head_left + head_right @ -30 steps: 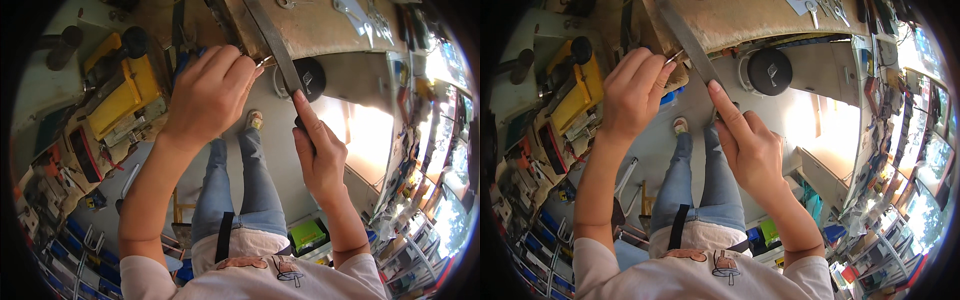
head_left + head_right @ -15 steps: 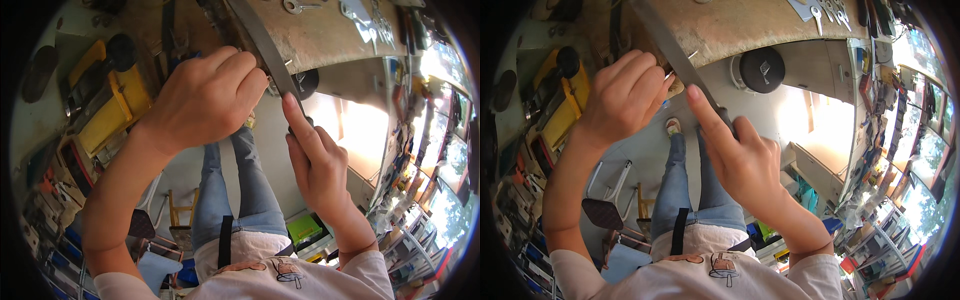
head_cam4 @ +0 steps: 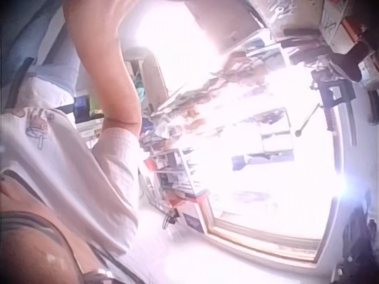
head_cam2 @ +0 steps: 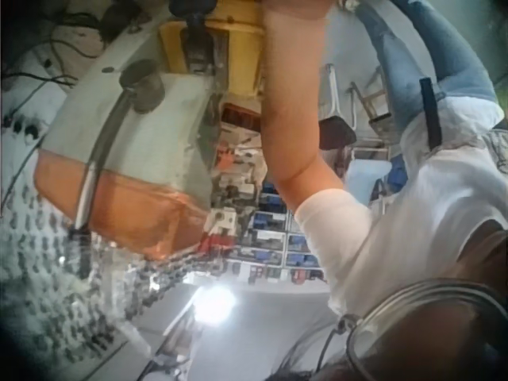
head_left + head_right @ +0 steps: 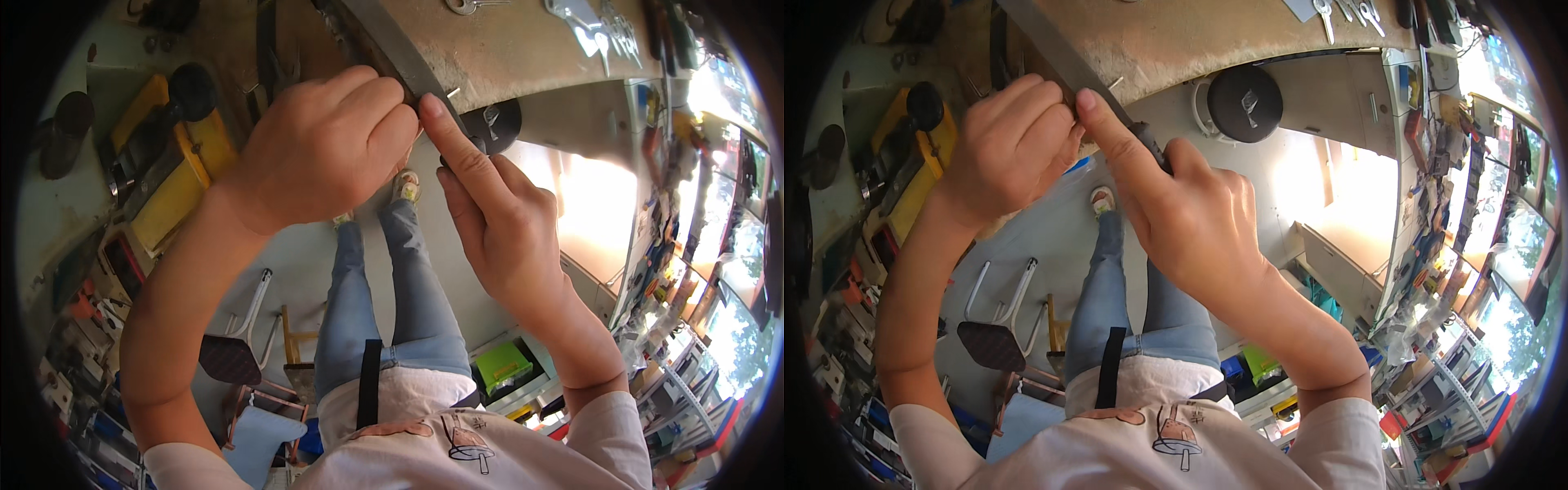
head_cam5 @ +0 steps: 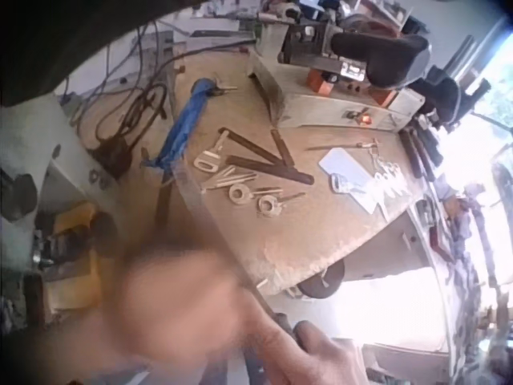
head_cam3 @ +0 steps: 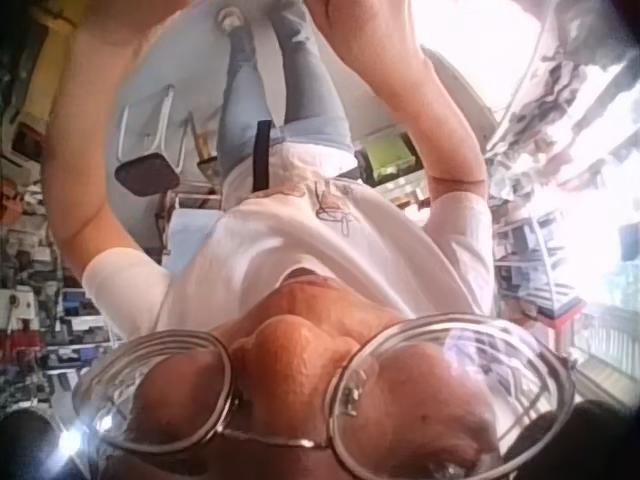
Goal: The person files a metal key using a metal file, repeatedly checking its fit against a lock. They also use pliers to adjust the key and compare it with other keys on the workbench.
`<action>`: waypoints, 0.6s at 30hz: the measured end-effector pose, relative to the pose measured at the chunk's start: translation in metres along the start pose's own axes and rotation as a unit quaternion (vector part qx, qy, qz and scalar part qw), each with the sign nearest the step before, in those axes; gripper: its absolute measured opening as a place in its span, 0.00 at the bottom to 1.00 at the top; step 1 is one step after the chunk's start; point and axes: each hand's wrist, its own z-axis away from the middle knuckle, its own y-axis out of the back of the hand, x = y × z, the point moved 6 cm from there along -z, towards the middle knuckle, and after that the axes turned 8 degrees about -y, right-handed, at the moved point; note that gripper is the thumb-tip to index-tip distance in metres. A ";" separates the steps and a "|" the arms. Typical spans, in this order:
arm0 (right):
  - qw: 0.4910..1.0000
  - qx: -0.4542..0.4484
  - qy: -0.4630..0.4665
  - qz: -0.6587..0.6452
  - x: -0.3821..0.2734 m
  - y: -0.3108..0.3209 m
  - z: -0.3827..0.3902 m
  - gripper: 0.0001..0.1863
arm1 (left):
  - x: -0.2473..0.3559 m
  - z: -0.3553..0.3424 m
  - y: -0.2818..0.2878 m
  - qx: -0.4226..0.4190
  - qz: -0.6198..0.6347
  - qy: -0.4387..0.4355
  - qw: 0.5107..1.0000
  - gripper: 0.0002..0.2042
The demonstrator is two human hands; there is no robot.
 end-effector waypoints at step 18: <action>0.995 -0.087 -0.037 0.026 -0.004 0.005 0.005 0.31 | 0.002 -0.002 0.005 -0.010 0.061 -0.008 0.998 0.09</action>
